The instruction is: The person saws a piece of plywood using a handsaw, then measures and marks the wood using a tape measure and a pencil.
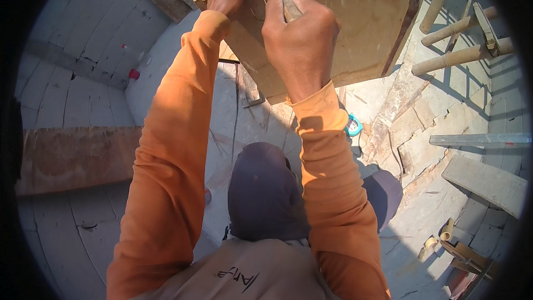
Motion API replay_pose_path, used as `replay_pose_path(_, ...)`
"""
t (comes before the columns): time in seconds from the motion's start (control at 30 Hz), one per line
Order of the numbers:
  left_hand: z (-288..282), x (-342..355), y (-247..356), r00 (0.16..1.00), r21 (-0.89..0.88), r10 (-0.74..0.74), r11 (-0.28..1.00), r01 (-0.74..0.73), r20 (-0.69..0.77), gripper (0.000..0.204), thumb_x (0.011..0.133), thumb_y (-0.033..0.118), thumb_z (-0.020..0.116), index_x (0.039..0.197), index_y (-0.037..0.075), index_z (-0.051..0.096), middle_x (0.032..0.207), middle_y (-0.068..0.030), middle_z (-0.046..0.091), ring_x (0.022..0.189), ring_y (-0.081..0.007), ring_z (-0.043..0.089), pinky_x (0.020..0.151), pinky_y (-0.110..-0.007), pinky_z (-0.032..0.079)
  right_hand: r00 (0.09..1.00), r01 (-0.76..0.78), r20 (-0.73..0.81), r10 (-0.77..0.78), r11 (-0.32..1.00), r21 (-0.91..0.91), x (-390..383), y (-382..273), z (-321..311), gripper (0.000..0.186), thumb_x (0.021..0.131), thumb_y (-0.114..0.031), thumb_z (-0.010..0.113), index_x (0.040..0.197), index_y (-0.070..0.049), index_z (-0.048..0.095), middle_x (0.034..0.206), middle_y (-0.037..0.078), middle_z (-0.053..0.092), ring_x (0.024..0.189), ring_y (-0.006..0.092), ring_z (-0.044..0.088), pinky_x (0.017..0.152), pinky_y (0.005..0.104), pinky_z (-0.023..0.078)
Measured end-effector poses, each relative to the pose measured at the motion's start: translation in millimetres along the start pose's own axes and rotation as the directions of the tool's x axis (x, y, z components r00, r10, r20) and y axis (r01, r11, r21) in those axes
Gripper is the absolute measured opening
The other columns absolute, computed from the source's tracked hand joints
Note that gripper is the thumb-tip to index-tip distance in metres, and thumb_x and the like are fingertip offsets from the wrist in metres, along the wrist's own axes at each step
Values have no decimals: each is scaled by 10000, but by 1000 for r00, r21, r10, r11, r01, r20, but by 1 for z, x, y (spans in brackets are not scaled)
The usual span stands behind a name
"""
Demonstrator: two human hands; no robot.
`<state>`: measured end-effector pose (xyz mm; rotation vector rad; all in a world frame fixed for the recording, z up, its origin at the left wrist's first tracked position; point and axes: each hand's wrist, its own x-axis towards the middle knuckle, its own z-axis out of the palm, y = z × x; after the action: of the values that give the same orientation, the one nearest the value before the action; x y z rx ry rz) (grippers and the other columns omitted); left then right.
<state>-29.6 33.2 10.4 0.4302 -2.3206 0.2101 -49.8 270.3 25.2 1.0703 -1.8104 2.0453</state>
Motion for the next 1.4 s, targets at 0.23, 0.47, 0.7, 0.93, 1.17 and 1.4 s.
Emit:
replay_pose_path(0.23,-8,-4,-17,999,54,23,998,-21,-38,210,840,213,714,1009,155,604,988,-84,677,1015,-314,640,976,-563,412,999,44,-12,-45,992,-120,-146,9,-76,309,954,-8,661,1239,109,675,947,218,773,760,139,732,700,265,567)
replay_pose_path(0.47,3,-3,-16,985,42,101,994,-96,-143,223,849,219,719,1030,146,613,1027,-97,689,1052,-316,642,970,-555,421,1000,7,27,-8,1000,30,5,-2,17,276,949,-108,703,1159,70,714,815,216,737,707,132,678,690,307,545)
replay_pose_path(0.7,-20,-3,-13,996,40,-68,997,65,60,163,853,216,711,966,132,629,1004,-109,685,1037,-334,640,940,-540,422,987,-139,60,148,981,-134,-164,-19,-91,306,949,-36,669,1191,152,670,953,218,769,859,198,766,752,283,585)
replay_pose_path(0.93,-4,-7,-13,999,30,-5,1000,6,-35,125,841,182,688,936,122,633,957,-115,682,1001,-343,645,965,-537,423,994,-63,92,63,998,3,-5,-7,3,296,922,-75,732,1167,89,705,904,204,762,798,175,747,733,276,556)
replay_pose_path(1.17,-12,3,-16,999,10,-41,999,40,23,60,804,129,664,861,132,645,846,-117,669,961,-347,657,985,-537,425,991,-104,66,116,981,-162,-165,-7,-99,338,912,-9,688,1210,148,663,964,246,766,729,191,754,667,299,575)
replay_pose_path(1.4,0,-13,-17,969,10,129,992,-129,-211,135,806,154,703,914,115,633,920,-110,672,1003,-334,645,978,-527,422,997,-73,30,72,996,42,-18,7,4,274,942,-57,698,1176,85,704,866,170,761,766,168,716,742,288,550)
